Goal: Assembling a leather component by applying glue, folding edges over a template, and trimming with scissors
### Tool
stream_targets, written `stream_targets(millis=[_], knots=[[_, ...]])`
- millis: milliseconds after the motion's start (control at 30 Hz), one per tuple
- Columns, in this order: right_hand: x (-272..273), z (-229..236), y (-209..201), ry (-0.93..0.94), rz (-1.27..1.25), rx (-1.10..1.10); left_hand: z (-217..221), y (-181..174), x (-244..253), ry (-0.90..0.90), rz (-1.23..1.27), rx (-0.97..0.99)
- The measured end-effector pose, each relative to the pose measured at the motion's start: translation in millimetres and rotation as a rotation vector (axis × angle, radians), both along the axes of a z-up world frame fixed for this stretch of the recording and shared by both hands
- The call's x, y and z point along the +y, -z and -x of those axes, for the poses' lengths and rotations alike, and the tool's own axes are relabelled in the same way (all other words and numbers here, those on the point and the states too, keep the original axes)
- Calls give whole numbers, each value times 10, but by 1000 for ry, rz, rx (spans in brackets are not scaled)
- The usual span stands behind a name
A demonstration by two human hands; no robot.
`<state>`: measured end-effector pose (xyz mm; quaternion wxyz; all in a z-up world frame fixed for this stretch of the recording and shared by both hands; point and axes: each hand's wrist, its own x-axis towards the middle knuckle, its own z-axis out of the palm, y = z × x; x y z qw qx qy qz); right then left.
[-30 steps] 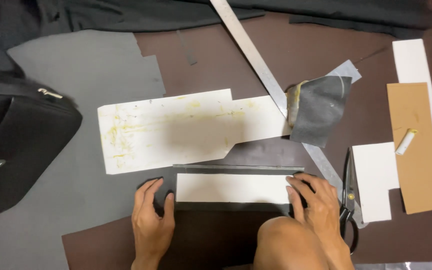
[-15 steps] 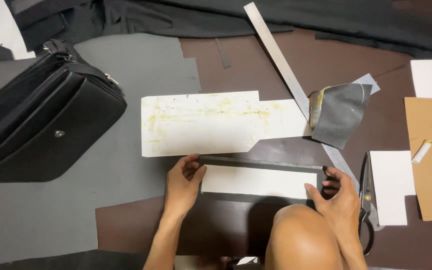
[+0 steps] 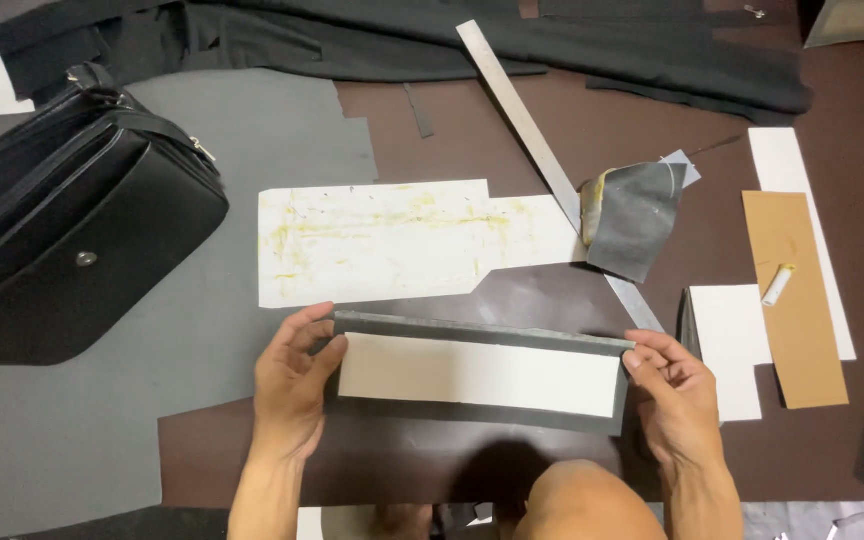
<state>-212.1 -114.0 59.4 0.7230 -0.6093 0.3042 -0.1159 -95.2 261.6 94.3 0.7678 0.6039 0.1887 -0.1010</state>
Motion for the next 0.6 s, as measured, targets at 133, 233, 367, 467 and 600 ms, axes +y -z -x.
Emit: stream_targets(millis=[133,233,367,467,600], knots=[[1,140,-82,7,8,-32,-86,-204,-73,27,-153,57],[-28,318,-63,-37,-22,-113,-277,-277,-184,84,-111,-75],[157,557,71,-41,-94,-63,-789,-504,-533,274,-352,-472],[438,667,178,-78,-132,78,-986,-485,-777,365,-692,-857],[604,744,210,-118,-130,216,-285,75,-1076,604,-974,-1302]])
